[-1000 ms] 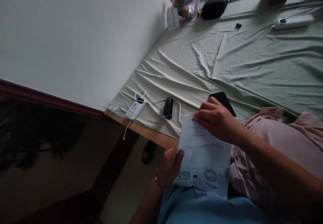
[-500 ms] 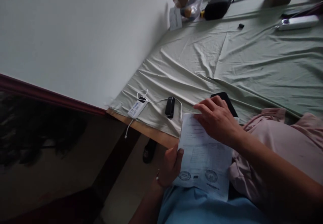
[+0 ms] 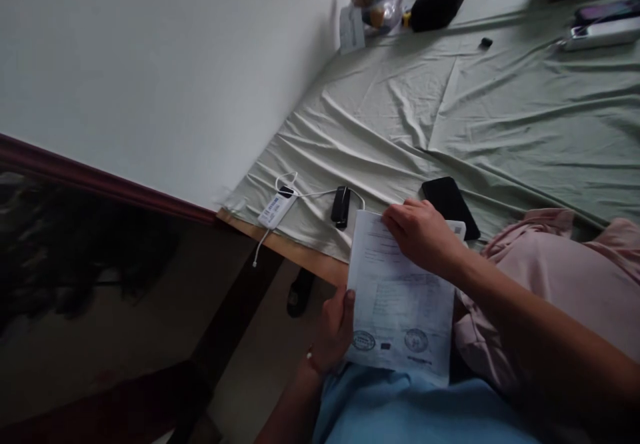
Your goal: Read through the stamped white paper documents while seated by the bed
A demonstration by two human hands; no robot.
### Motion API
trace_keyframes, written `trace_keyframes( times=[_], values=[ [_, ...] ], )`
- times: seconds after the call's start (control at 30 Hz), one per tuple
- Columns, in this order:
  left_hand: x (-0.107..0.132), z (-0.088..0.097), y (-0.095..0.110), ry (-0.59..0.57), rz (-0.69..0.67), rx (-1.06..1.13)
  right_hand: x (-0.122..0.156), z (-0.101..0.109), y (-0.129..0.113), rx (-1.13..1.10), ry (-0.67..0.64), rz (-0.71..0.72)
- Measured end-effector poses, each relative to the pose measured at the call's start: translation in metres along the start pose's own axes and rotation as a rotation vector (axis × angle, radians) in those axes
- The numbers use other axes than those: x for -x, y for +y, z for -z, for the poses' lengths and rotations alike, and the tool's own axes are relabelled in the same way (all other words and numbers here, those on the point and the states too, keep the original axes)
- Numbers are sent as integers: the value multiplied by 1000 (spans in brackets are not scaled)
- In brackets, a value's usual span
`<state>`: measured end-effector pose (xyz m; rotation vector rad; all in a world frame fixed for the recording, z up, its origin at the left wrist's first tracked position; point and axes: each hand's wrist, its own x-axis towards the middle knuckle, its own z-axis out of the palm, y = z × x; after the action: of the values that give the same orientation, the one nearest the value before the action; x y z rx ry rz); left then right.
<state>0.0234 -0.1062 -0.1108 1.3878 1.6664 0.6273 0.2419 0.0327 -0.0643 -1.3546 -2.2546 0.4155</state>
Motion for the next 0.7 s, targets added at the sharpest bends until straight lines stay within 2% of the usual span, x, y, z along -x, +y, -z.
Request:
trace_keyframes(
  times=[0.07,0.13,0.2,0.27,0.4,0.47,0.53,0.63,0.7],
  values=[
    [2,8,-2,-14,-22,41,-1,1,2,4,48,12],
    [3,18,-5,14,-33,86,0,3,10,1,161,24],
    [5,28,-9,73,-22,125,4,3,20,-51,269,7],
    [6,35,-12,162,-15,163,11,0,27,-178,302,-75],
    [4,38,-14,321,38,232,32,-18,27,-649,151,-317],
    [0,35,-16,383,74,260,41,-30,22,-964,79,-420],
    [-4,29,-20,416,97,287,46,-40,17,-1177,-8,-493],
    [-10,19,-27,399,112,352,49,-49,16,-1294,-125,-552],
    [-13,13,-31,378,120,396,49,-54,20,-1274,-135,-559]
  ],
)
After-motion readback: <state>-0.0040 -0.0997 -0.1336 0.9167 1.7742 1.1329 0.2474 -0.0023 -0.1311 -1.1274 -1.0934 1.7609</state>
